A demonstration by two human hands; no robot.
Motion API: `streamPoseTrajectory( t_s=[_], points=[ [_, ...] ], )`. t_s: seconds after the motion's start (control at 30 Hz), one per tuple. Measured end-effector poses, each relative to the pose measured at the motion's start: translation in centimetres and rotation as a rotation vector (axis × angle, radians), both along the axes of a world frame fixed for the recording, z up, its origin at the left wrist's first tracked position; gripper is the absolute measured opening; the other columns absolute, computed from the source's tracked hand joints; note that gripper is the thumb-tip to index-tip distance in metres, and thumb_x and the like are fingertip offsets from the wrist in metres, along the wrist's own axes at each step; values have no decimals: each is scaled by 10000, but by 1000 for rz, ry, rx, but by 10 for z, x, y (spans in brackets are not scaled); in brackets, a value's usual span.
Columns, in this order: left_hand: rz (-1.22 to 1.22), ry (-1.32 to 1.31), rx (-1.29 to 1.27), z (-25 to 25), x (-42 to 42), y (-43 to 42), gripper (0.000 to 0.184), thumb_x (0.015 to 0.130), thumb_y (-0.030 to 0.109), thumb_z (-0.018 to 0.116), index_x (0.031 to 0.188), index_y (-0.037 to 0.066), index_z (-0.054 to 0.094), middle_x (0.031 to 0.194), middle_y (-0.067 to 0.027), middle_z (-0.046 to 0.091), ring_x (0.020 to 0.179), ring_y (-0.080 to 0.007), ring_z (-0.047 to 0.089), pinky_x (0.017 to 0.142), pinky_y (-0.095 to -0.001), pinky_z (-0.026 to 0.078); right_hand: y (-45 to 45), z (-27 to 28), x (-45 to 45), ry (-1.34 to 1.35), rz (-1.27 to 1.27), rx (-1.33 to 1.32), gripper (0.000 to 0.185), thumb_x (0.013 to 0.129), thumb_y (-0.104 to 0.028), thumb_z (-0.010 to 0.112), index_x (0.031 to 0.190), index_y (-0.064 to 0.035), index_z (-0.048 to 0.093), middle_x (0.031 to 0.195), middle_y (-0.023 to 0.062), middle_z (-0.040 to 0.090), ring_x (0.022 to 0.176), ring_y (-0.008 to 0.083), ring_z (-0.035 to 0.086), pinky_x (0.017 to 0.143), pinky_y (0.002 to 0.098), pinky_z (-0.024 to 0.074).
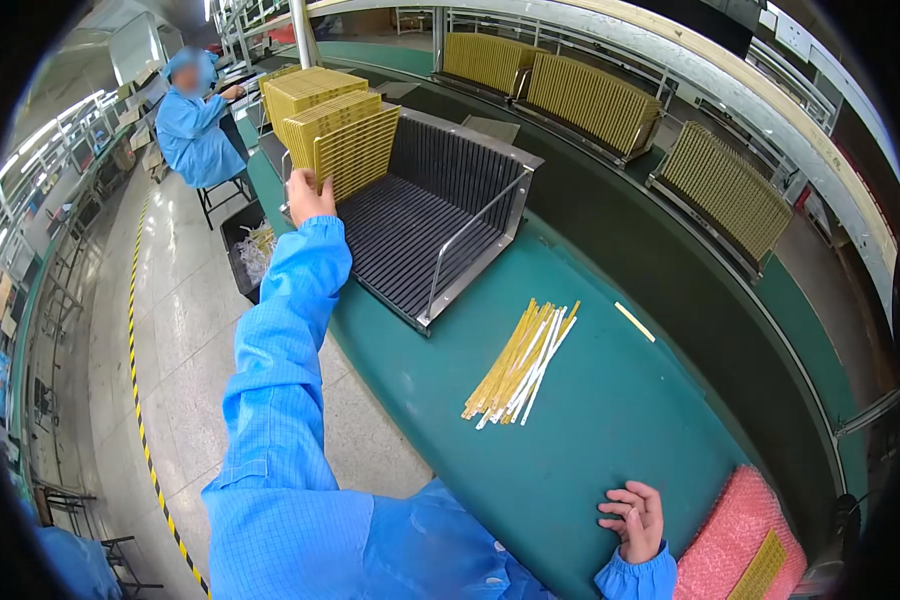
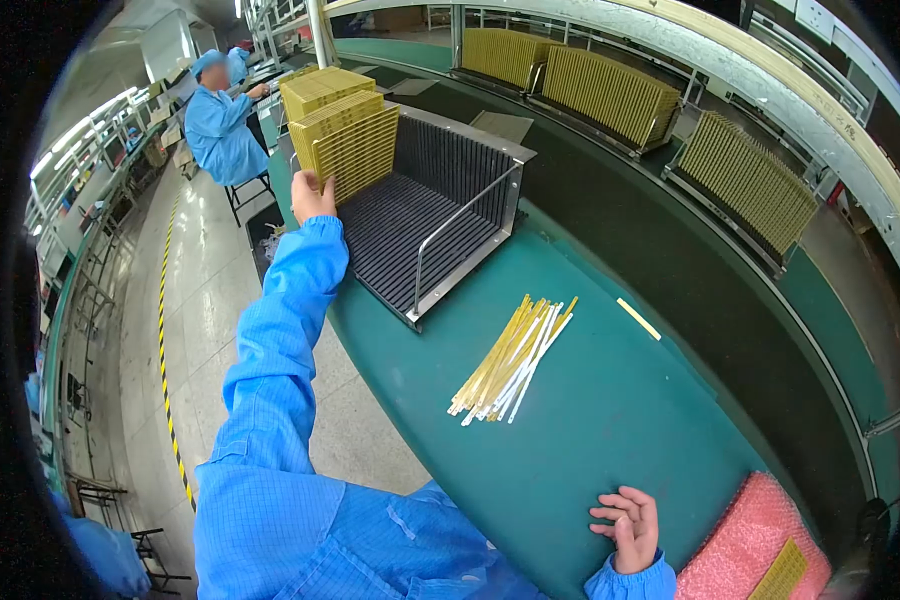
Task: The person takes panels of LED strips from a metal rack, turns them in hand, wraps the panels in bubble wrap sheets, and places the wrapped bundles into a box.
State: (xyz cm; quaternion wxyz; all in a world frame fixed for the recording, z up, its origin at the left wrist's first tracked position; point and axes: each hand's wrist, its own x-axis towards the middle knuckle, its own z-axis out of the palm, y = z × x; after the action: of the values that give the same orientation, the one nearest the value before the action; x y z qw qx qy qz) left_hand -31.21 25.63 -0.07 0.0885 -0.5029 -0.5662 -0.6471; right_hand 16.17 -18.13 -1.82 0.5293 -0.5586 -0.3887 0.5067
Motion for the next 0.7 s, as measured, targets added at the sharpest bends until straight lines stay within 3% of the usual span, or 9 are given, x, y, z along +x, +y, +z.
streamPoseTrajectory(
  t_s=[0.07,0.23,0.63,0.7],
  points=[
    [282,191,74,4,7,-9,220,691,56,667,823,38,492,728,-96,549,661,-268,557,607,-341,442,0,0,0,-8,-2,-5,431,850,-249,499,1163,0,337,1023,152,528,855,214,581,663,285,514],
    [251,60,91,1,-7,5,100,733,77,619,757,41,529,700,-87,541,625,-228,552,576,-339,440,0,0,0,-25,2,-13,365,868,-178,448,1163,6,337,1026,152,528,852,204,580,657,272,510],
    [94,-44,-31,0,-25,12,92,720,86,637,781,46,580,674,-74,606,637,-180,602,602,-292,470,1,0,0,-53,0,-13,351,869,-177,435,1157,10,358,1002,146,538,838,190,579,652,270,506],
    [225,79,-12,4,-25,1,112,721,143,647,794,73,602,691,-69,618,666,-178,611,630,-291,477,3,3,-1,-64,17,-10,352,871,-182,435,1159,5,362,1003,141,538,848,190,574,664,277,502]
  ],
)
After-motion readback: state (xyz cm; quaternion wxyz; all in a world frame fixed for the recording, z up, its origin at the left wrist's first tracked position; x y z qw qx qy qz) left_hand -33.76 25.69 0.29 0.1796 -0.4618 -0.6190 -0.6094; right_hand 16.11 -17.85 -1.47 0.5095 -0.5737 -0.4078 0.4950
